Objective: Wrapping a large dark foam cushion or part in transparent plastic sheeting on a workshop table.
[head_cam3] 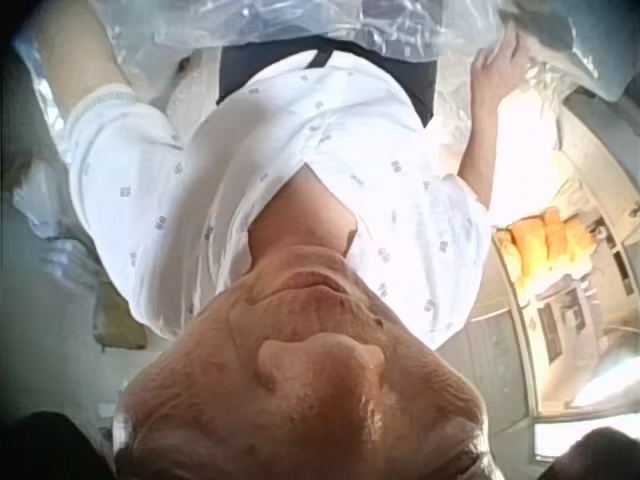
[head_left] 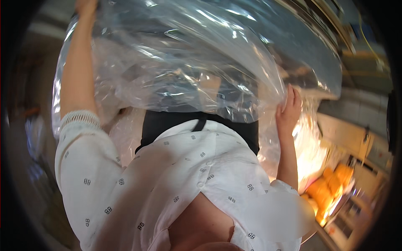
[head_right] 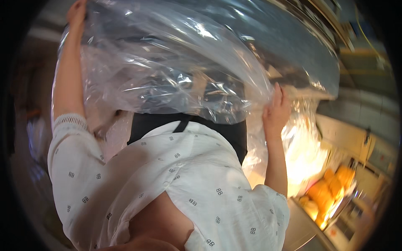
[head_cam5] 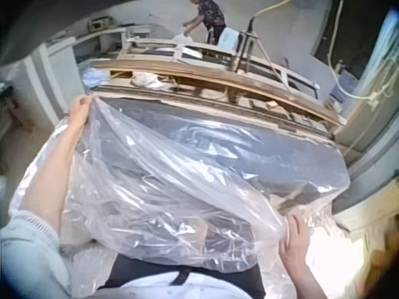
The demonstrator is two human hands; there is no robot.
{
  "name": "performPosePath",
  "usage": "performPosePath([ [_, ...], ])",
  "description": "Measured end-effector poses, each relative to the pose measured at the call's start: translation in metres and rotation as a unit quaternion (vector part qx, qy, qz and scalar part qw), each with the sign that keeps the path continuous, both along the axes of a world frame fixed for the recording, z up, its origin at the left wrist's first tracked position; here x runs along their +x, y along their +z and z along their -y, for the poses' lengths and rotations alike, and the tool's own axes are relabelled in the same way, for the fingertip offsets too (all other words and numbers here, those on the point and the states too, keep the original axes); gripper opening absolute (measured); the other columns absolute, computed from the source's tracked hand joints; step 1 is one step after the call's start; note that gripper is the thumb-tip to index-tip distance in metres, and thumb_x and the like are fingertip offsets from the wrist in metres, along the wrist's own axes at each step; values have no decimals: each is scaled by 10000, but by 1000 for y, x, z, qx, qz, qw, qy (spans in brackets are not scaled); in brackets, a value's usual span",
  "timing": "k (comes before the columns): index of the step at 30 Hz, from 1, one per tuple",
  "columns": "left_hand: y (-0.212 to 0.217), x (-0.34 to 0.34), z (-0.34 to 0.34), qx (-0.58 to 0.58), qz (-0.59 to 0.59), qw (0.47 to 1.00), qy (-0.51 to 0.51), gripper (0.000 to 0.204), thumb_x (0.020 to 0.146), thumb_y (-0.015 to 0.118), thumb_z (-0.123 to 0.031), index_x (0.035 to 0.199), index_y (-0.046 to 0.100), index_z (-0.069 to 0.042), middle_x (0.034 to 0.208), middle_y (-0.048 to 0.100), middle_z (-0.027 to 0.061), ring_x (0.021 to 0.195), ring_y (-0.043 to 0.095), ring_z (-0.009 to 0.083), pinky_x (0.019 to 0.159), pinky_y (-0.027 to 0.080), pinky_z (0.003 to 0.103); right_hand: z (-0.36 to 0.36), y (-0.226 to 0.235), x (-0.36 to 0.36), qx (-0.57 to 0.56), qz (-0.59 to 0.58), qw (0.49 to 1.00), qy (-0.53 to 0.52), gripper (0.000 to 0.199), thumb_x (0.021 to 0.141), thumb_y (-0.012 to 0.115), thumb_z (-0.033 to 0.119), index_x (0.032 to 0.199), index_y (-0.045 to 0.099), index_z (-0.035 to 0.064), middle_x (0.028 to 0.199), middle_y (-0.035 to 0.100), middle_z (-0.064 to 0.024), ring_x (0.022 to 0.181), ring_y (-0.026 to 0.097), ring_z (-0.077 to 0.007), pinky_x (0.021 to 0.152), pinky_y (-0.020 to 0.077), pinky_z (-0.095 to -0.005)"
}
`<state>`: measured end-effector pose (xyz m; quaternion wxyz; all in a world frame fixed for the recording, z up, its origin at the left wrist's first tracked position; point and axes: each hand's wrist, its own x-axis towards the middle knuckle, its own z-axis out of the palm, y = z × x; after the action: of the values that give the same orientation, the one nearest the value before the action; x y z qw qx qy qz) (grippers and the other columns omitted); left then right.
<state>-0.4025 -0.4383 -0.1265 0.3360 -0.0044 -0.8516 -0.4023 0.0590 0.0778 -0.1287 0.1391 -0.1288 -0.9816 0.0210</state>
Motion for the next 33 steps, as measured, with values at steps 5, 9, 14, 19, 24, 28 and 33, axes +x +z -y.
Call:
performPosePath([
  [5, -10, -25, -20, -79, 37, 996, -18, 407, 761, 612, -451, 957, 669, -98, 901, 657, 71, 857, 599, 178, 782, 429, 289, -81, -20, 152, 47, -37, 956, -286, 263, 717, 514, 17, 956, 599, 87, 886, 599, -88, 826, 567, -257, 698, 444, -349],
  [9, -2, -31, 3, -91, 57, 994, -36, 410, 771, 607, -439, 969, 662, -85, 914, 655, 70, 870, 598, 191, 790, 427, 290, -112, 40, 191, -11, -235, 917, -323, 168, 808, 475, 102, 917, 573, 19, 858, 600, -114, 814, 575, -247, 724, 445, -306],
  [14, -8, -25, -5, -125, 57, 990, -30, 421, 792, 584, -433, 972, 648, -58, 938, 643, 93, 888, 590, 212, 792, 422, 298, -202, 220, 209, -503, -401, 754, -135, 365, 878, 444, 228, 1149, 501, -10, 1127, 540, -115, 943, 549, -202, 816, 448, -317],
  [19, -3, -5, -17, -154, 62, 986, -33, 384, 810, 573, -401, 945, 641, -48, 942, 638, 90, 883, 585, 216, 792, 419, 299, -195, 258, 70, 378, 9, 890, -254, 306, 860, 525, 278, 1036, 588, 35, 955, 602, -57, 890, 569, -139, 778, 447, -276],
  [24, 11, 31, 0, -134, 76, 988, -10, 370, 819, 567, -389, 929, 637, -44, 887, 629, 90, 845, 576, 204, 768, 417, 297, -135, 148, 13, -62, -319, 936, 139, 283, 796, 622, 194, 1060, 571, 107, 960, 578, -84, 930, 556, -220, 796, 437, -316],
  [28, 8, 30, 12, -221, 83, 972, -5, 362, 823, 561, -387, 911, 641, -45, 835, 621, 92, 806, 577, 203, 736, 421, 304, -143, 44, 37, 191, -100, 976, -14, 265, 776, 639, 144, 1022, 562, 83, 925, 584, -73, 818, 543, -197, 746, 414, -300],
  [33, 6, 27, 27, -222, 63, 973, 6, 346, 825, 554, -379, 891, 643, -51, 834, 632, 92, 780, 585, 225, 718, 428, 319, -114, -5, 51, -142, -286, 940, -122, 329, 705, 688, 217, 959, 539, 70, 886, 553, -89, 830, 543, -246, 741, 416, -372],
])
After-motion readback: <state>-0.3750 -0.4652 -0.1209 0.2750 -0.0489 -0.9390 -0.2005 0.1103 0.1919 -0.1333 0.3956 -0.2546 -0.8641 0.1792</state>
